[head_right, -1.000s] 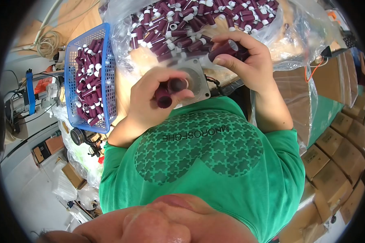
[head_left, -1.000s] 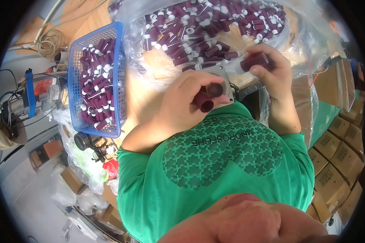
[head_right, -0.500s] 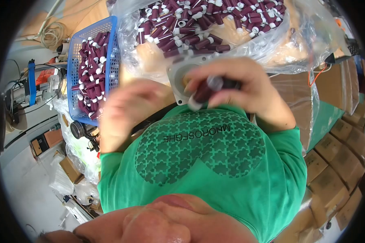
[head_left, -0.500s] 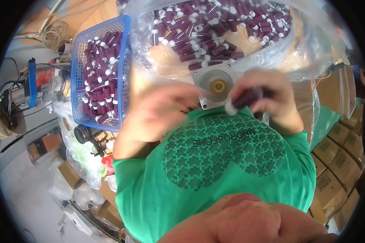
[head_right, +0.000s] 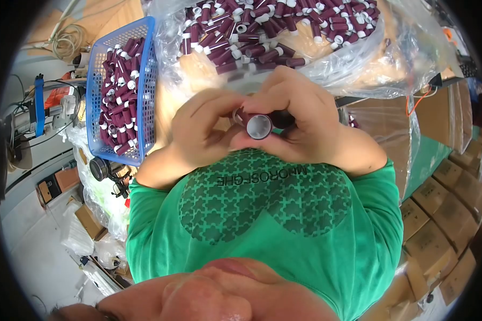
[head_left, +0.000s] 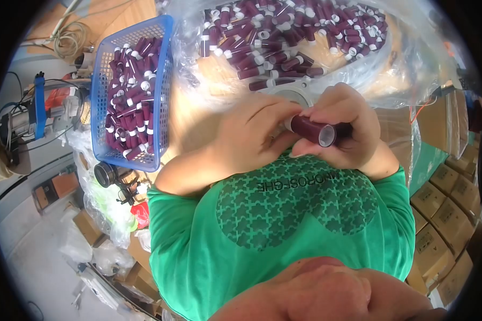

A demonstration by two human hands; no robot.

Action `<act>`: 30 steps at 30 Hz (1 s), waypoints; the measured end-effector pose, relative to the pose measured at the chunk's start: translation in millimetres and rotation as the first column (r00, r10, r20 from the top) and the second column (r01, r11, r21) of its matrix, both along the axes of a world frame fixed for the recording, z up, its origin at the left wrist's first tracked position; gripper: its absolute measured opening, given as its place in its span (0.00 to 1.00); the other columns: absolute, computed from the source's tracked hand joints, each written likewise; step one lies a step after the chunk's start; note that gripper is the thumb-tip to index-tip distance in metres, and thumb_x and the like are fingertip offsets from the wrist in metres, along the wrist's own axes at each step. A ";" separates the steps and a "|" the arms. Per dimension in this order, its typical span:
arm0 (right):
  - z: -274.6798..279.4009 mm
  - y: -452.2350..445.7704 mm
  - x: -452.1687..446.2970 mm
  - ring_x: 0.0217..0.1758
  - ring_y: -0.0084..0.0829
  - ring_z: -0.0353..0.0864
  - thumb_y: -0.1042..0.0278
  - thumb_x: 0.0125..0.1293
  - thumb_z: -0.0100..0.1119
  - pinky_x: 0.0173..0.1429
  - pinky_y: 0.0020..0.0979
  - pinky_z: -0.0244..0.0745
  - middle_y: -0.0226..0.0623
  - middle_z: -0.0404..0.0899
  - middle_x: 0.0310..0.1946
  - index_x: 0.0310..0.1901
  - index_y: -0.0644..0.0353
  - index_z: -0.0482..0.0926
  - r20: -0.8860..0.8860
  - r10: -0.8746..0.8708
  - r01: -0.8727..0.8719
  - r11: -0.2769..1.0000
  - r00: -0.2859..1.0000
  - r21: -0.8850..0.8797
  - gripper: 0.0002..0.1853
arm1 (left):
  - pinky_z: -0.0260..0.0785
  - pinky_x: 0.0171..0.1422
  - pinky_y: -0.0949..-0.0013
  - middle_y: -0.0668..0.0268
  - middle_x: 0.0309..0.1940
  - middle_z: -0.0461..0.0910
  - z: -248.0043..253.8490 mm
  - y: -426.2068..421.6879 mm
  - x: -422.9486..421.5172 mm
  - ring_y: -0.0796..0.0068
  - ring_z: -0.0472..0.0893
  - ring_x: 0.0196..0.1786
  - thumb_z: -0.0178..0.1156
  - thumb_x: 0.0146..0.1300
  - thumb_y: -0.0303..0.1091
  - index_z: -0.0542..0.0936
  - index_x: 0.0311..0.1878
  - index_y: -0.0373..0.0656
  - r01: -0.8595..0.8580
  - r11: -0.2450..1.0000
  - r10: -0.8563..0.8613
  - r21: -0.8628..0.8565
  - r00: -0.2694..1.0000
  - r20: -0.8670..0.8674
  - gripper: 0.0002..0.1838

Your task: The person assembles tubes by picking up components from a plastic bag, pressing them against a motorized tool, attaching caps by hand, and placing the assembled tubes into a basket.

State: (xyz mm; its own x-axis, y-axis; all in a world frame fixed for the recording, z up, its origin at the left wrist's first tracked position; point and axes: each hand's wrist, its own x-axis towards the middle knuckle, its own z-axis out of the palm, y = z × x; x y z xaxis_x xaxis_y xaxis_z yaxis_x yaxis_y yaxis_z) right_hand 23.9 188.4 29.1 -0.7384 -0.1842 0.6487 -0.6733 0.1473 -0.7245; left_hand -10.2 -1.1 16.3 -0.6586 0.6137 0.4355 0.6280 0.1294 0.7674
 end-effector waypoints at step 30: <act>-150.6 82.1 -147.4 0.40 0.40 0.81 0.59 0.54 0.69 0.46 0.35 0.75 0.40 0.81 0.39 0.48 0.57 0.79 0.036 -0.703 0.492 0.532 0.710 0.689 0.21 | 0.78 0.41 0.76 0.60 0.44 0.79 7.2 -2.2 -4.8 0.76 0.82 0.41 0.65 0.51 0.15 0.79 0.50 0.39 0.124 0.992 -0.108 -0.037 0.949 0.296 0.21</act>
